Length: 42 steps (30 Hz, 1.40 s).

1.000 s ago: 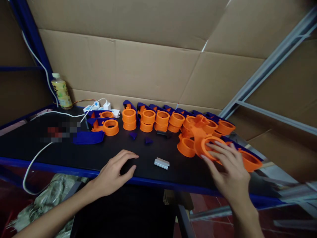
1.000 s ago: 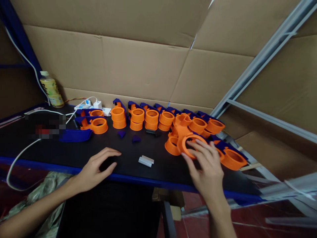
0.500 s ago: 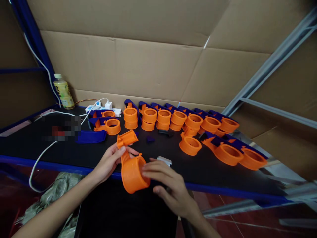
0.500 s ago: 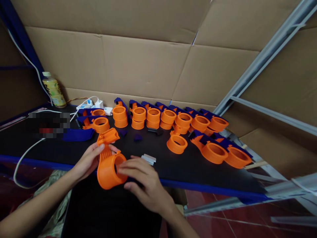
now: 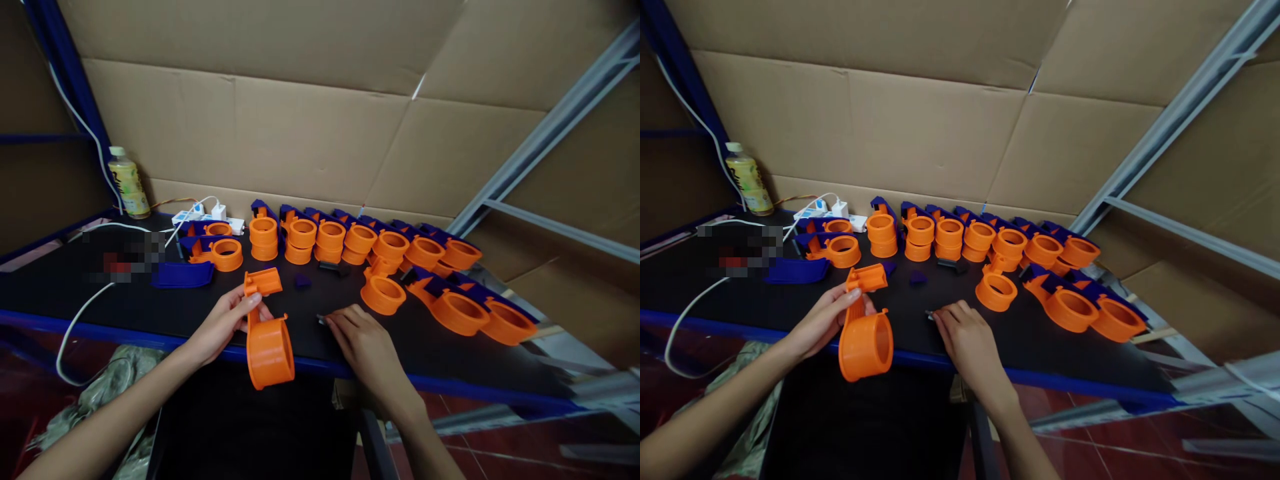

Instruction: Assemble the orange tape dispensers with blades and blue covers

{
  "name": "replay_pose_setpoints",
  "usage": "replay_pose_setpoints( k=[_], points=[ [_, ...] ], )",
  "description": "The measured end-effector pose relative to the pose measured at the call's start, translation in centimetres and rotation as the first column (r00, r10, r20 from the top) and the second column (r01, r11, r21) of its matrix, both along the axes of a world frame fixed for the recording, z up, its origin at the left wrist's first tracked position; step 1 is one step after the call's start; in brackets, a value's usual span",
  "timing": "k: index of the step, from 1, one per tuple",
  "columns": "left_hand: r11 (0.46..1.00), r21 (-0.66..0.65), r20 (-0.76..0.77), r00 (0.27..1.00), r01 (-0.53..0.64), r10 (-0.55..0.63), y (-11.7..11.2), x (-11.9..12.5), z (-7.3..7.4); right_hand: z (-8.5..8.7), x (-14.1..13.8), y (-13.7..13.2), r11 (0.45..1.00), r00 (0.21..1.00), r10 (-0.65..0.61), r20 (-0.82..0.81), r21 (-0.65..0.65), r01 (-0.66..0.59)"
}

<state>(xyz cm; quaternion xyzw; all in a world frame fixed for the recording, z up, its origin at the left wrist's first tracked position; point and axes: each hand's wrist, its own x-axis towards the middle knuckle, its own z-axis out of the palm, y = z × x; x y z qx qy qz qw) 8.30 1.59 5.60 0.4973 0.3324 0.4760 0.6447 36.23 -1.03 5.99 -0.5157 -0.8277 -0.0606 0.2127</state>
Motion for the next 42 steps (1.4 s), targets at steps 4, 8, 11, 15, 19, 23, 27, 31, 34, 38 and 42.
replay_pose_setpoints(
  k=[4,8,11,15,19,23,27,31,34,38,42],
  points=[
    [1.0,0.007,-0.049,0.999,0.02,-0.02,0.0,-0.1,0.1,0.3,-0.2,0.8,1.0,0.978,0.007,-0.209,0.03,-0.001],
    [0.997,0.034,-0.117,0.991,0.063,-0.058,0.1,-0.2,0.2,1.8,-1.4,0.8,0.997,0.89,0.055,-0.453,-0.022,-0.073],
    [0.994,0.059,-0.168,0.982,0.097,-0.086,0.1,-0.3,0.0,3.1,-3.0,0.5,0.99,0.836,0.089,-0.541,-0.041,-0.132],
    [0.989,0.08,-0.202,0.973,0.126,-0.108,0.2,-0.3,-0.1,3.8,-5.0,0.6,0.987,0.842,0.133,-0.522,-0.009,-0.162],
    [0.984,0.089,-0.209,0.969,0.153,-0.131,0.2,-0.2,0.1,3.0,-5.9,1.3,0.994,0.893,0.109,-0.436,0.028,-0.108],
    [0.982,0.1,-0.207,0.968,0.161,-0.138,0.2,-0.2,0.3,2.1,-6.5,1.8,0.995,0.927,0.102,-0.361,0.052,-0.089],
    [0.982,0.082,-0.188,0.97,0.171,-0.153,0.2,-0.2,0.2,2.1,-7.5,2.4,0.992,0.938,0.122,-0.326,0.054,-0.11],
    [0.99,0.053,-0.147,0.981,0.132,-0.123,0.3,-0.3,0.0,2.8,-8.0,3.5,0.985,0.939,0.17,-0.298,0.029,-0.169],
    [0.993,0.023,-0.122,0.987,0.113,-0.109,0.4,-0.4,-0.1,4.0,-7.1,5.0,0.989,0.963,0.145,-0.228,0.012,-0.147],
    [0.995,-0.007,-0.097,0.99,0.099,-0.099,0.4,-0.5,-0.2,5.7,-4.2,7.4,0.986,0.965,-0.167,0.203,0.022,0.166],
    [0.995,-0.015,-0.084,0.992,0.095,-0.096,0.5,-0.5,-0.1,5.9,-1.3,9.7,0.946,0.868,-0.305,0.392,0.018,0.324]
  ],
)
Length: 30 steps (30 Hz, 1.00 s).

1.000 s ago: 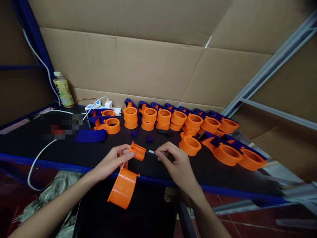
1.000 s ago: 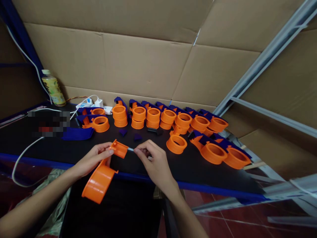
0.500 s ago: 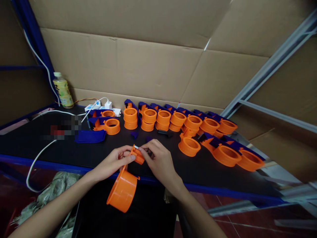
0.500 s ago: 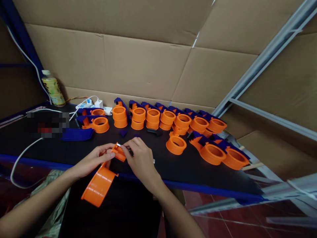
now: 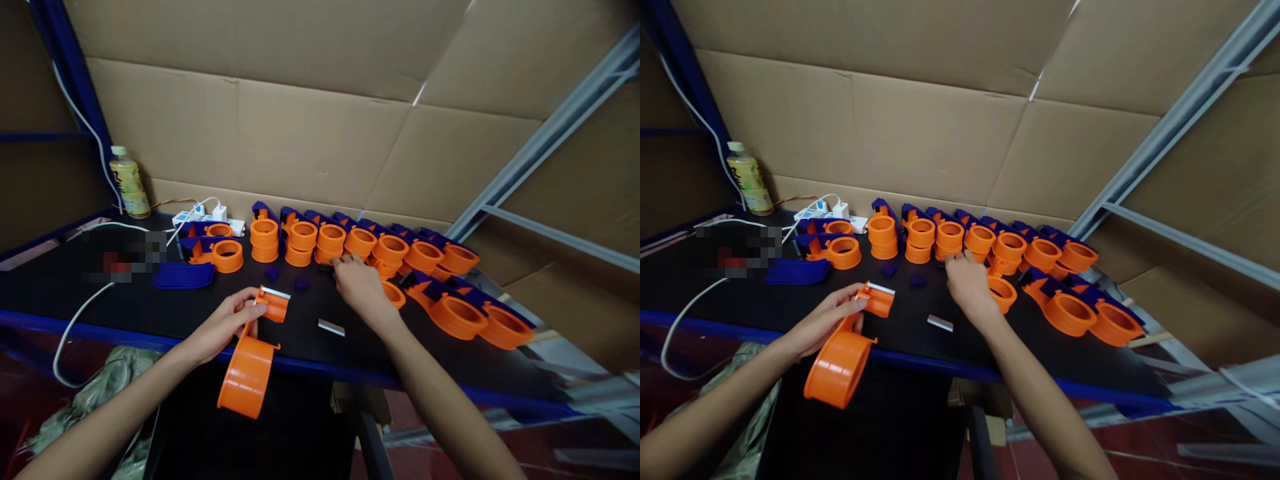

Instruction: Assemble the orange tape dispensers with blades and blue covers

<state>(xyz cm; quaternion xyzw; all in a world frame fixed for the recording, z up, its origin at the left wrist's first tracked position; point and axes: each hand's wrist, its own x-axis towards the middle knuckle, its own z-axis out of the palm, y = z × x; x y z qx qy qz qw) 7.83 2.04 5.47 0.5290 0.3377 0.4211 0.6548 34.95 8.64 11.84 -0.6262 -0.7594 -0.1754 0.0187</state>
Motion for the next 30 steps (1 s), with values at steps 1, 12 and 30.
replay_pose_setpoints(
  k=[1,12,30],
  points=[
    [1.0,0.0,0.001,1.0,0.0,0.0,0.0,0.0,0.0,-0.2,0.5,0.4,1.0,1.0,-0.023,0.021,-0.016,0.024],
    [1.0,-0.004,0.012,1.0,-0.008,0.008,-0.2,0.0,-0.1,-1.1,1.4,0.4,0.993,0.997,0.071,0.032,-0.095,-0.068],
    [0.993,0.001,0.056,0.992,-0.116,0.116,0.0,0.4,-0.7,-0.4,-4.5,-5.7,0.772,0.57,0.631,-0.526,0.346,-0.534]
  ],
)
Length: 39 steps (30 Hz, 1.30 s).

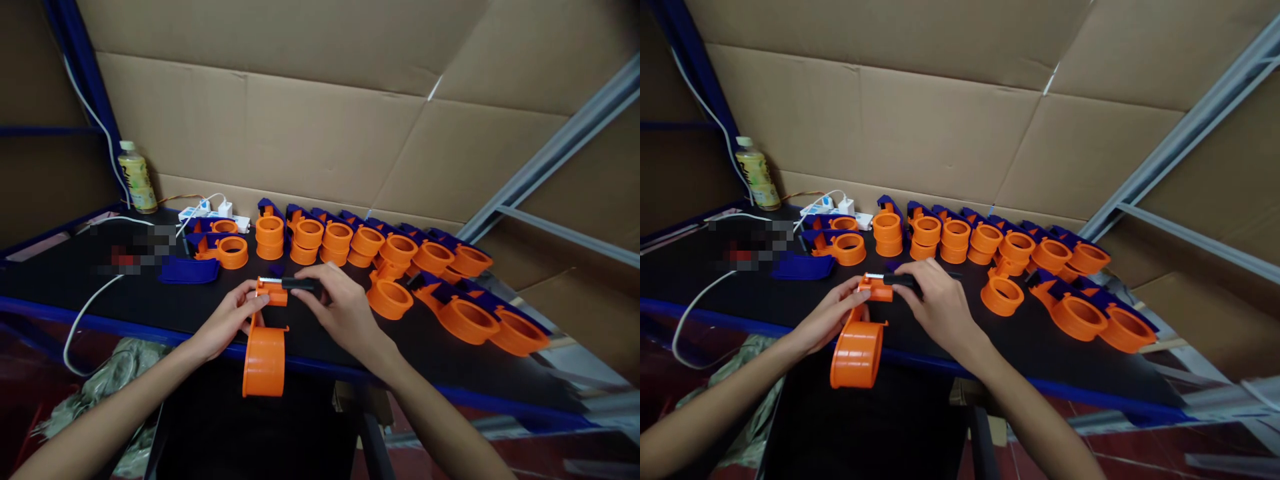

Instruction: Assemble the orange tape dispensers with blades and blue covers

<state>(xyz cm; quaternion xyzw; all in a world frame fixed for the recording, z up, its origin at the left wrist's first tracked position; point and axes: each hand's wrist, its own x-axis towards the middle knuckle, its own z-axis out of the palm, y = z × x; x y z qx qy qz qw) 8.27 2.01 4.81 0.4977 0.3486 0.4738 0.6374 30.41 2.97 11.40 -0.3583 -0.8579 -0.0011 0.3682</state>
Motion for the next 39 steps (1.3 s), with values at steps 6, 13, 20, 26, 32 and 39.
replay_pose_setpoints(
  k=[6,13,20,26,32,39],
  points=[
    [0.998,0.044,-0.023,0.998,0.053,-0.052,-0.1,-0.1,0.3,-1.7,-1.6,0.0,0.998,0.999,-0.01,0.032,0.07,0.008],
    [0.995,0.091,-0.042,0.998,0.046,-0.042,-0.1,-0.1,0.4,-3.6,-3.2,-0.8,0.995,0.999,-0.025,-0.036,0.095,0.028],
    [0.999,0.047,0.039,0.999,0.006,-0.008,-0.5,0.0,0.5,-3.5,-3.0,-1.8,0.991,0.998,0.036,0.051,0.124,-0.042],
    [0.994,-0.105,0.219,0.974,-0.037,0.059,-0.2,-0.3,0.8,-1.1,-1.0,0.1,0.99,0.988,0.139,0.065,0.014,-0.14],
    [0.985,-0.17,0.282,0.958,0.007,0.042,0.3,-0.8,1.1,-1.0,2.9,4.6,0.974,0.909,0.038,0.414,-0.219,0.059],
    [0.989,-0.148,0.257,0.966,0.009,0.03,0.6,-0.8,0.8,-2.3,4.4,6.8,0.955,0.911,0.131,0.392,-0.296,-0.01]
  ],
)
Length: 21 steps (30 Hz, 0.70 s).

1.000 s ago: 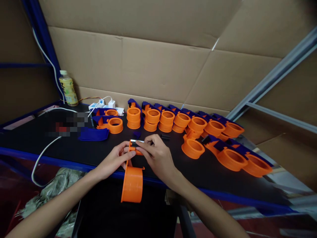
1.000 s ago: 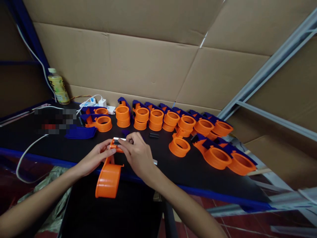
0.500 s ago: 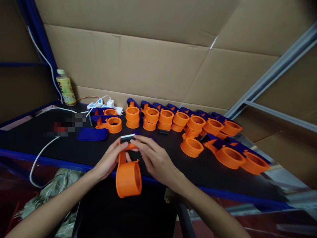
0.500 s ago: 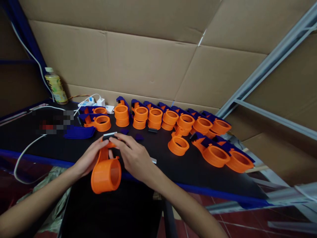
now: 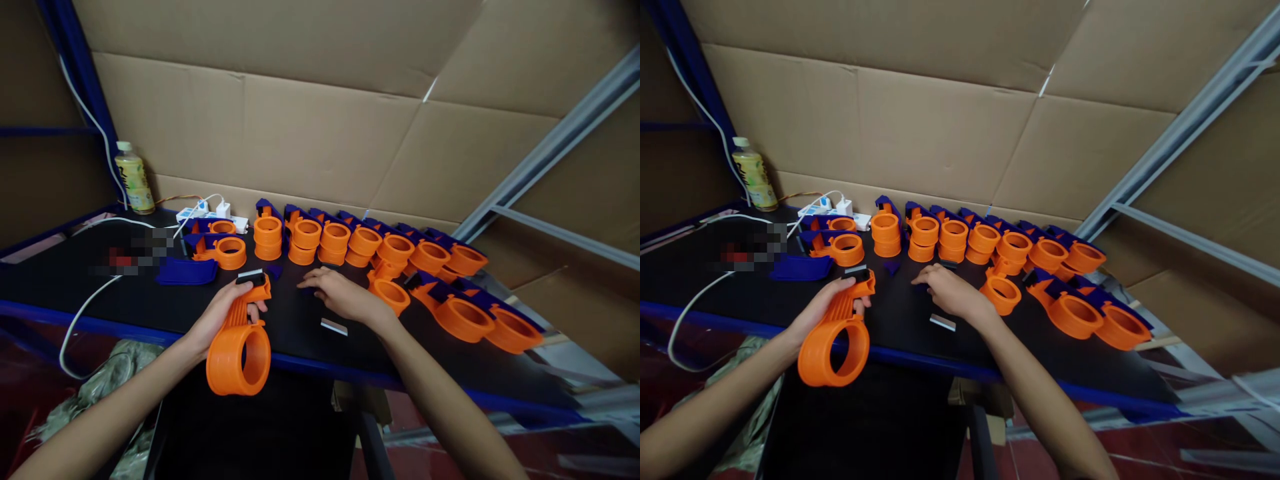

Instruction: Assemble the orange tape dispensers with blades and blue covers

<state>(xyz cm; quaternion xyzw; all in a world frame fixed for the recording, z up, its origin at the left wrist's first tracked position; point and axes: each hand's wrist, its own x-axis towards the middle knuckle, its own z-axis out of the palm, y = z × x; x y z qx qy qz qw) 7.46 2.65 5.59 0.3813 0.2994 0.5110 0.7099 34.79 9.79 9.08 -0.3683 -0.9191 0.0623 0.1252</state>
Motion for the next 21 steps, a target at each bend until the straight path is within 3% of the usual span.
replay_pose_setpoints(
  k=[7,10,13,18,21],
  points=[
    [1.0,0.027,-0.027,1.0,0.002,-0.001,-0.2,0.2,0.1,1.4,0.3,-0.3,0.997,0.997,-0.024,-0.069,-0.07,0.019],
    [0.999,0.033,-0.033,0.999,-0.001,0.002,-0.3,0.3,0.2,2.2,-1.1,-1.6,0.978,0.962,0.01,-0.274,-0.199,-0.067],
    [0.999,0.043,-0.043,0.999,-0.005,0.007,-0.4,0.5,0.2,2.5,-3.1,-3.1,0.933,0.865,0.049,-0.5,-0.286,-0.218],
    [0.998,0.062,-0.06,0.998,-0.023,0.027,-0.3,0.6,0.0,1.6,-5.7,-4.4,0.948,0.759,0.054,-0.649,-0.206,-0.244],
    [0.997,0.066,-0.065,0.997,-0.03,0.034,-0.4,0.7,0.0,1.3,-6.0,-4.7,0.961,0.751,0.052,-0.658,-0.171,-0.216]
  ],
)
